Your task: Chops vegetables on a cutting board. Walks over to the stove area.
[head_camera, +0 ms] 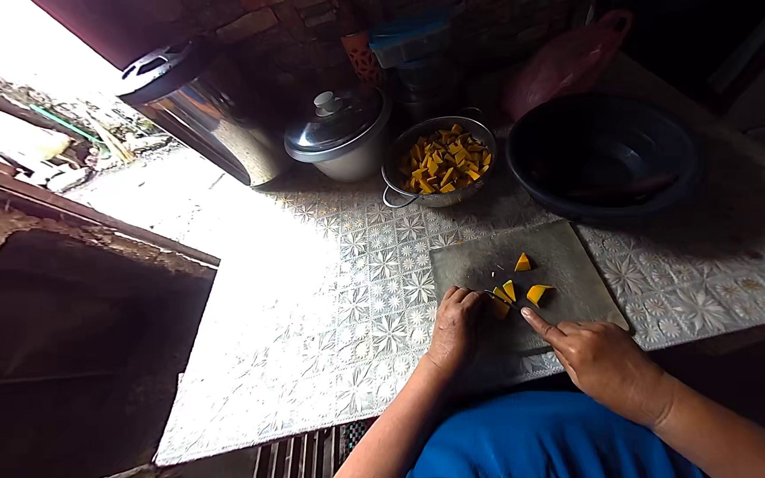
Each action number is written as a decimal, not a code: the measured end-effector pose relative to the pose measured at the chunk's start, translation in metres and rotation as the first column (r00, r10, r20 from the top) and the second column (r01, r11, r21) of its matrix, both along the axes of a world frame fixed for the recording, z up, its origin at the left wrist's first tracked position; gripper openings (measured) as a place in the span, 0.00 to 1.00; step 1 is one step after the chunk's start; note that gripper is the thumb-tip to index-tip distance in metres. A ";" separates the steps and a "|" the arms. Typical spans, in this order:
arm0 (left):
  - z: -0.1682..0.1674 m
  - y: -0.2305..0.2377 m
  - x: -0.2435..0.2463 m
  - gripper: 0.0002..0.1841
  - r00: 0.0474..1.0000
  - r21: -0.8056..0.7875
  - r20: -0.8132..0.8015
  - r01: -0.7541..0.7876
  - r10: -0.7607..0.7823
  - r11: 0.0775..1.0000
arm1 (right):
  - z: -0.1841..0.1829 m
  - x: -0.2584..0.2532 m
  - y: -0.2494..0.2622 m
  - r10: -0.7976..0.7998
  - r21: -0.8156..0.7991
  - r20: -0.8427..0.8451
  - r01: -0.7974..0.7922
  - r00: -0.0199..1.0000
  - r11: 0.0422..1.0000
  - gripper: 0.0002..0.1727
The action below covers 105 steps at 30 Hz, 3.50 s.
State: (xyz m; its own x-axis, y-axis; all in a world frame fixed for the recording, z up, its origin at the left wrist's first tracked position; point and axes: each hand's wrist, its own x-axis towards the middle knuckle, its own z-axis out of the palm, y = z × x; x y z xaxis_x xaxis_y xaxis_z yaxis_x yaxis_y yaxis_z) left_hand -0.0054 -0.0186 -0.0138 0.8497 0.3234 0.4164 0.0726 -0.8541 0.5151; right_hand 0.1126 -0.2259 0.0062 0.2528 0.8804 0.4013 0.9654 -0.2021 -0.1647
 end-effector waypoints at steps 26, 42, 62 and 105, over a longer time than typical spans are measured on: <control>0.001 -0.003 -0.008 0.06 0.998 0.046 -0.031 -0.053 0.055 0.997 | -0.002 -0.002 -0.003 0.048 -0.010 0.015 -0.048 0.999 0.999 0.30; -0.001 -0.005 -0.005 0.07 0.996 0.075 -0.007 -0.084 0.085 0.994 | -0.003 -0.004 0.006 -0.025 -0.126 -0.253 -0.007 0.967 0.992 0.28; 0.005 -0.031 0.052 0.12 0.989 0.259 -0.067 0.145 -0.132 0.955 | -0.008 0.020 -0.050 -0.168 0.090 -0.055 0.172 0.984 0.981 0.27; 0.076 0.035 0.043 0.13 0.869 -0.074 -0.495 -0.059 0.014 0.996 | -0.009 0.014 -0.038 -0.166 0.171 -0.243 0.211 0.956 0.962 0.27</control>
State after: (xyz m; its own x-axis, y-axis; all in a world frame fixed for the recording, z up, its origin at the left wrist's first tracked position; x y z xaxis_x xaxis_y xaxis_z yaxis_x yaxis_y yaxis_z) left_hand 0.0380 0.0166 0.0620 0.9240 0.3730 -0.0841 0.3664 -0.8010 0.4734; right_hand 0.1263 -0.2642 -0.0023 0.5098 0.7191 0.4723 0.8461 -0.3198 -0.4265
